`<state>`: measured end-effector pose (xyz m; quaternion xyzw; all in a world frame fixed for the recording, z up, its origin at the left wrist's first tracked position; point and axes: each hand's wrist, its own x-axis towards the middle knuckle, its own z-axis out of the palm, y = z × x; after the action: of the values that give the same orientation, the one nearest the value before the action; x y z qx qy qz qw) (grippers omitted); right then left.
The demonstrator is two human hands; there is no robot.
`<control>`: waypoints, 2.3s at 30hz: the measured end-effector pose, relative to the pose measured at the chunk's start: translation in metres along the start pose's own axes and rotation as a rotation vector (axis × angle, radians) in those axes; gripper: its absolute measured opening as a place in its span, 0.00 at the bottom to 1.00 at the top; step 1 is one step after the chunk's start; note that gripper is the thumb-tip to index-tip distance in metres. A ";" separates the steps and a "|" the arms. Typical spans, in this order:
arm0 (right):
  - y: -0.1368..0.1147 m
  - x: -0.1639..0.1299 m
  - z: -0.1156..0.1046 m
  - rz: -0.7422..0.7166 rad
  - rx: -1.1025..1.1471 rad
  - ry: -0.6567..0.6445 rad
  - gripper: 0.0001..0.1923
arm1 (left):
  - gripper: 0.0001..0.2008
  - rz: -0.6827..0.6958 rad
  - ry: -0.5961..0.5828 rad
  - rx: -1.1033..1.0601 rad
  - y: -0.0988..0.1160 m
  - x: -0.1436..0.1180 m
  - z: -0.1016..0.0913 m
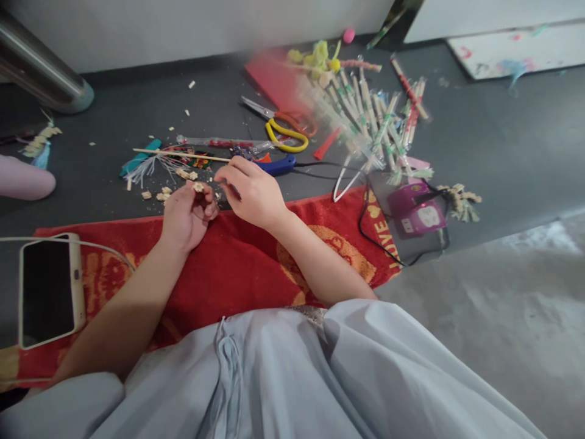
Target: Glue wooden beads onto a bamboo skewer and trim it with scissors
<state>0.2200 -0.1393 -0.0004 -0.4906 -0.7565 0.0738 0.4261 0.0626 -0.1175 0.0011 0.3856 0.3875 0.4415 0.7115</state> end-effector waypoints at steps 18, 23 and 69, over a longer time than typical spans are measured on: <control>0.005 -0.005 0.008 -0.196 -0.084 0.100 0.14 | 0.21 0.150 -0.108 0.075 -0.008 0.002 -0.002; 0.004 -0.005 0.004 -0.186 -0.105 0.042 0.15 | 0.21 0.153 -0.087 0.081 -0.009 0.002 -0.003; -0.006 -0.002 0.002 -0.181 -0.061 0.069 0.12 | 0.22 0.128 -0.086 0.112 -0.010 0.000 -0.004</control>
<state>0.2147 -0.1431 0.0002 -0.4354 -0.7845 -0.0050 0.4416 0.0626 -0.1195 -0.0098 0.4674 0.3554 0.4465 0.6752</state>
